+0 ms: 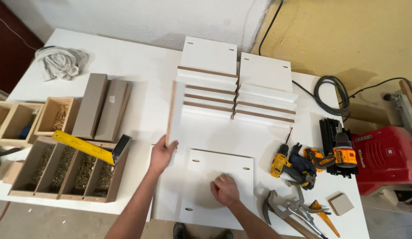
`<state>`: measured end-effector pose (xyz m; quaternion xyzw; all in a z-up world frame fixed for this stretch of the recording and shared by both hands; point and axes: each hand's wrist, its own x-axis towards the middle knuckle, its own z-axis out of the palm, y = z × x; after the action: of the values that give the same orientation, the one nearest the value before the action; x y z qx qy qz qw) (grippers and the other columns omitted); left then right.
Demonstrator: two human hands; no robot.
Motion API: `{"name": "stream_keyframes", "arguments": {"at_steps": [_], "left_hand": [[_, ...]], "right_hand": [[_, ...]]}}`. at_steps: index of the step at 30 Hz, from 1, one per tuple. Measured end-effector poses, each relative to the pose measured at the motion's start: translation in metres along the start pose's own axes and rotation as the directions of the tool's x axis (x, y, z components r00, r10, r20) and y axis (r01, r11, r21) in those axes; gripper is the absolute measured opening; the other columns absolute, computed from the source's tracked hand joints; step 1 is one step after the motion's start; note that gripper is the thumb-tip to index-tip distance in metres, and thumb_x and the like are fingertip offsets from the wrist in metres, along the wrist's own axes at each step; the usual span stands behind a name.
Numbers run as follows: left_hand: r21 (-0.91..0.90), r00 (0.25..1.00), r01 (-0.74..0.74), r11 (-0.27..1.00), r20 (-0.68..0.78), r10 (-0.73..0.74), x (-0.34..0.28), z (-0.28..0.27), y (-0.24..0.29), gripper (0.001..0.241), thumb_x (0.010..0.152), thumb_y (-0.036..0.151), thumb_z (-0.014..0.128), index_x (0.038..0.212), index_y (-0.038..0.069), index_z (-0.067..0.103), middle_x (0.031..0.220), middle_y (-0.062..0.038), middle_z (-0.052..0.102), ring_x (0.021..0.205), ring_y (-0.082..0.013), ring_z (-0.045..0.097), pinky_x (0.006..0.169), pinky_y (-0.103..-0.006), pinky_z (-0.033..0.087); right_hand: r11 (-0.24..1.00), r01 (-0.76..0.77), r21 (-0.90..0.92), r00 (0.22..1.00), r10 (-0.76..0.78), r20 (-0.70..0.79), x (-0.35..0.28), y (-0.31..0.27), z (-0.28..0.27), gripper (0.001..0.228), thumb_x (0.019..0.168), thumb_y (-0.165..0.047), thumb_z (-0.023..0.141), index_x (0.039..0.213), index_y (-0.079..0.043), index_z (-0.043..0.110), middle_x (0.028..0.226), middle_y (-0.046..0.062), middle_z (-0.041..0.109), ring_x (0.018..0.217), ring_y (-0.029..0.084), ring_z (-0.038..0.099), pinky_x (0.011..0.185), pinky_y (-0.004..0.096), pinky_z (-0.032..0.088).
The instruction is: Assembling wooden components by cutting, hammering, and drilling
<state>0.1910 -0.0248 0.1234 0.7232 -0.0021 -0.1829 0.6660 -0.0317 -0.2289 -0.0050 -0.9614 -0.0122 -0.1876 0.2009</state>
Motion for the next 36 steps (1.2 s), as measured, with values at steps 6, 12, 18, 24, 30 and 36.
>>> {"name": "stream_keyframes", "arguments": {"at_steps": [6,12,18,24,30,36], "left_hand": [[0.775,0.805,-0.459,0.435,0.155,0.573,-0.112,-0.013,-0.071,0.062,0.071,0.01,0.082,0.132,0.02,0.072,0.106,-0.002,0.07,0.098,-0.0206,0.069,0.087,-0.0342,0.061],[0.727,0.641,-0.684,0.063,0.556,0.529,-0.16,-0.002,-0.083,0.054,0.07,0.024,0.083,0.123,0.025,0.072,0.102,0.003,0.072,0.1,-0.0168,0.07,0.092,-0.0309,0.056],[0.614,0.639,-0.75,0.246,0.769,0.031,-0.185,0.027,-0.104,0.027,0.086,0.021,0.071,0.111,0.029,0.077,0.103,0.001,0.077,0.098,-0.0255,0.075,0.088,-0.0429,0.061],[0.652,0.661,-0.73,0.206,0.75,-0.03,-0.182,0.032,-0.14,0.018,0.09,0.037,0.071,0.103,0.026,0.076,0.102,0.002,0.078,0.102,-0.0251,0.074,0.088,-0.0431,0.061],[0.608,0.625,-0.775,0.173,0.778,0.063,-0.167,0.025,-0.161,0.02,0.089,0.036,0.075,0.108,0.029,0.077,0.105,0.002,0.079,0.103,-0.0242,0.075,0.092,-0.0407,0.06],[0.839,0.805,-0.466,0.28,0.271,0.528,-0.18,-0.007,-0.196,0.069,0.076,0.076,0.078,0.114,0.018,0.078,0.102,-0.003,0.072,0.095,-0.0212,0.074,0.086,-0.0312,0.06]], "right_hand": [[0.535,-0.631,0.562,0.755,0.59,0.286,-0.028,0.02,0.006,0.042,0.103,-0.042,0.05,0.086,-0.014,0.076,0.083,0.012,0.076,0.083,0.027,0.072,0.084,0.04,0.056],[0.049,-0.203,0.978,0.791,0.597,0.134,-0.07,-0.037,-0.124,0.076,0.098,-0.016,0.058,0.163,-0.01,0.018,0.155,0.006,0.032,0.107,0.016,0.064,0.102,0.036,0.055],[0.045,-0.71,0.703,0.386,0.86,0.334,-0.166,-0.026,-0.12,0.052,0.087,-0.03,0.086,0.129,-0.005,0.071,0.107,0.022,0.072,0.089,0.027,0.08,0.082,0.035,0.064],[0.143,-0.796,0.589,0.319,0.925,0.206,-0.201,-0.005,-0.082,0.063,0.079,-0.043,0.09,0.126,-0.007,0.069,0.098,0.011,0.077,0.09,0.021,0.078,0.088,0.035,0.06],[0.296,-0.889,0.35,0.388,0.892,0.231,-0.205,0.0,-0.07,0.067,0.091,-0.071,0.068,0.128,-0.014,0.072,0.117,0.01,0.073,0.114,0.031,0.07,0.103,0.041,0.053],[0.242,-0.919,0.312,0.323,0.915,0.242,-0.197,-0.022,-0.082,0.066,0.091,-0.072,0.066,0.125,-0.016,0.075,0.12,0.009,0.076,0.119,0.03,0.068,0.104,0.041,0.052]]}}
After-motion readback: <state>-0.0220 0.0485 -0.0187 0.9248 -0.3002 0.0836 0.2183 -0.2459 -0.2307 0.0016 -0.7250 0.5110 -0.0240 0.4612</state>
